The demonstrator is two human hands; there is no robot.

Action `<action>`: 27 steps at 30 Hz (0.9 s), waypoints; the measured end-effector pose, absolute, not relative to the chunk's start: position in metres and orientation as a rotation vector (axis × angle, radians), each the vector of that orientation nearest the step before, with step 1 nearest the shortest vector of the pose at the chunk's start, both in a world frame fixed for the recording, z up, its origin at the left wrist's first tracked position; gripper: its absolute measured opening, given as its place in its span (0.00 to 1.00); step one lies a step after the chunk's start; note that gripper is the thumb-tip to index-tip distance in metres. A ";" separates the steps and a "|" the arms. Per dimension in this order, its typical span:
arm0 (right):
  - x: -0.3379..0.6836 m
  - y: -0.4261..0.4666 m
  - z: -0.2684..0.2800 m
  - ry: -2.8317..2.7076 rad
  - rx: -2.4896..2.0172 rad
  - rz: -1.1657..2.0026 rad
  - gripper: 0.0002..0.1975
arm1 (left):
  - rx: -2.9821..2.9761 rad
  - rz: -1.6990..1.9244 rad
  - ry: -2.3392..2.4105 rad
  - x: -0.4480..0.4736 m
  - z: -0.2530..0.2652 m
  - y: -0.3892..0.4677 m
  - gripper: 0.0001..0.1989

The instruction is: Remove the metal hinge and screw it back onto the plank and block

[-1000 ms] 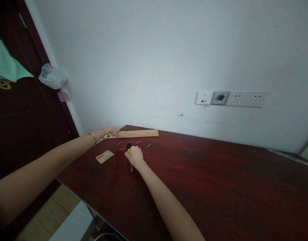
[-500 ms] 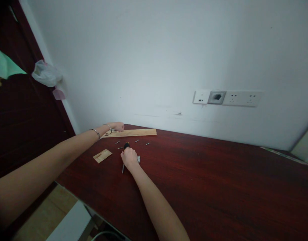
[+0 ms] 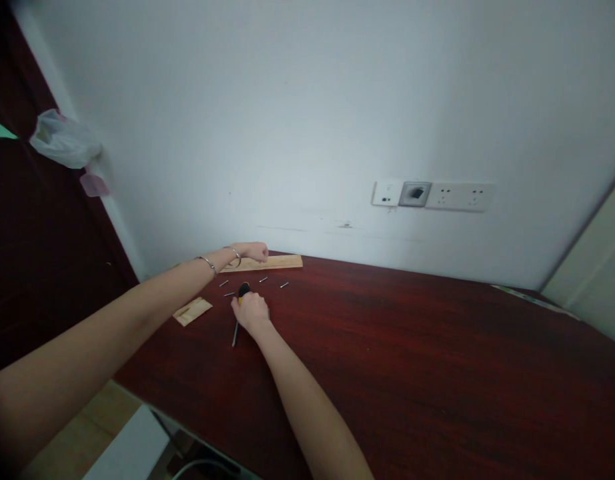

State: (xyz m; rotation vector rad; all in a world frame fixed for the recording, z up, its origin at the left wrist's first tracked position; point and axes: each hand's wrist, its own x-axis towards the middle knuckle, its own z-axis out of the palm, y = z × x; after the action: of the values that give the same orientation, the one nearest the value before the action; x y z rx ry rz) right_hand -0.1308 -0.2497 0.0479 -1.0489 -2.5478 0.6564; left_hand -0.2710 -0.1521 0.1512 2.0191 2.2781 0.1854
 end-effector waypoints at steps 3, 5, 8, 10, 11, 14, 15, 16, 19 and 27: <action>-0.114 -0.236 0.052 -2.511 -1.064 0.566 0.23 | 2.040 0.097 2.210 -0.248 0.148 -0.134 0.11; -0.094 -0.221 0.054 -2.484 -1.088 0.497 0.21 | 2.071 0.114 2.176 -0.233 0.144 -0.123 0.08; -0.052 -0.194 0.057 -2.440 -1.165 0.392 0.19 | 2.113 0.205 2.112 -0.210 0.129 -0.113 0.12; -0.018 -0.178 0.057 -2.410 -1.239 0.324 0.19 | 2.121 0.259 2.063 -0.194 0.115 -0.109 0.15; -0.001 -0.170 0.057 -2.395 -1.279 0.292 0.19 | 2.123 0.281 2.040 -0.186 0.106 -0.108 0.17; 0.052 -0.152 0.054 -2.362 -1.368 0.211 0.16 | 2.135 0.340 1.997 -0.163 0.081 -0.108 0.21; 0.068 -0.147 0.052 -2.356 -1.387 0.189 0.16 | 2.142 0.349 1.990 -0.156 0.073 -0.108 0.22; 0.085 -0.143 0.050 -2.348 -1.408 0.168 0.16 | 2.151 0.353 1.986 -0.148 0.065 -0.109 0.23; 0.129 -0.133 0.043 -2.299 -1.515 0.110 0.17 | 2.180 0.346 2.012 -0.130 0.046 -0.112 0.25; 0.184 -0.130 0.021 -2.182 -1.759 0.031 0.19 | 2.244 0.388 2.168 -0.104 0.015 -0.121 0.28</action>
State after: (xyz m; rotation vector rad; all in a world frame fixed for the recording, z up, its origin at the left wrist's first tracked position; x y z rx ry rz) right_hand 0.1842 -0.1297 0.0212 -1.7595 -2.1822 0.0308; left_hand -0.1045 -0.1205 0.0146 2.2440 2.1678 0.3876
